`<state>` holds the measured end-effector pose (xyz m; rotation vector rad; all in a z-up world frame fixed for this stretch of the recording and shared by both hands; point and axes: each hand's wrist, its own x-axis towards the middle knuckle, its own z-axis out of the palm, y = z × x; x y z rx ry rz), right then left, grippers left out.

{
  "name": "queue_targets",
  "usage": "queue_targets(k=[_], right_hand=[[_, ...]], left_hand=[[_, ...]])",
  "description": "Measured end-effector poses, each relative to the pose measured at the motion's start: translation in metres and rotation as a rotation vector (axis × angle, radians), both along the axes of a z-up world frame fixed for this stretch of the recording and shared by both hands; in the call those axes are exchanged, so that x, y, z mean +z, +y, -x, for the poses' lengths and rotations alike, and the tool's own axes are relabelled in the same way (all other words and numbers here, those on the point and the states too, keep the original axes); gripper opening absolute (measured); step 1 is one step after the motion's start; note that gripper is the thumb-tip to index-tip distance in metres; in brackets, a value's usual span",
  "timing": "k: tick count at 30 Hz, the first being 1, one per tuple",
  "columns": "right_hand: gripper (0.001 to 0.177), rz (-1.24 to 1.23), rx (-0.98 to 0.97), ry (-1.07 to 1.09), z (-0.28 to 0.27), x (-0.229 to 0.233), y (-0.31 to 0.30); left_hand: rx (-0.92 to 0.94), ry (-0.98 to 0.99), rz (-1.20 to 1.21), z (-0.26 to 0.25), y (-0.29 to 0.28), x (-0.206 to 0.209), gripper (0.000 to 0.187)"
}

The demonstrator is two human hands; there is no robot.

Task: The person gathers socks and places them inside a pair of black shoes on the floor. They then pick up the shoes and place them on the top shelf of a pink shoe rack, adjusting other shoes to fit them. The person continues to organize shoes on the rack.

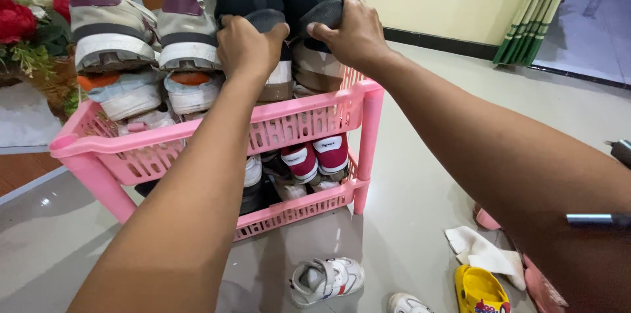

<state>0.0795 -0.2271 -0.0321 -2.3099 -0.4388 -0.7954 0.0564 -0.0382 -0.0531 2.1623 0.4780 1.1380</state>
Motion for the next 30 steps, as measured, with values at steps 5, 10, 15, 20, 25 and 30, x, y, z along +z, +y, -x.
queue_targets(k=[5, 10, 15, 20, 25, 30], right_hand=[[0.066, 0.08, -0.025, -0.038, 0.01, -0.001, 0.0], [0.061, 0.056, -0.005, 0.095, 0.03, 0.006, -0.003], [0.076, 0.063, 0.062, 0.068, 0.019, 0.0, -0.007], [0.087, 0.08, 0.109, 0.086, 0.028, -0.001, -0.01], [0.093, 0.062, 0.117, 0.037, 0.03, -0.003, -0.009], [0.099, 0.08, 0.13, 0.026, 0.023, -0.01, -0.007]], left_hand=[[-0.024, 0.058, -0.051, 0.009, 0.003, -0.001, 0.086], [-0.152, 0.205, 0.001, 0.044, -0.002, 0.025, 0.085], [-0.168, 0.142, 0.023, 0.033, -0.001, 0.028, 0.085], [-0.154, 0.13, 0.077, 0.03, -0.003, 0.024, 0.09], [-0.147, 0.019, 0.041, 0.036, -0.007, 0.023, 0.101], [-0.158, 0.032, -0.052, 0.04, -0.008, 0.028, 0.102]])
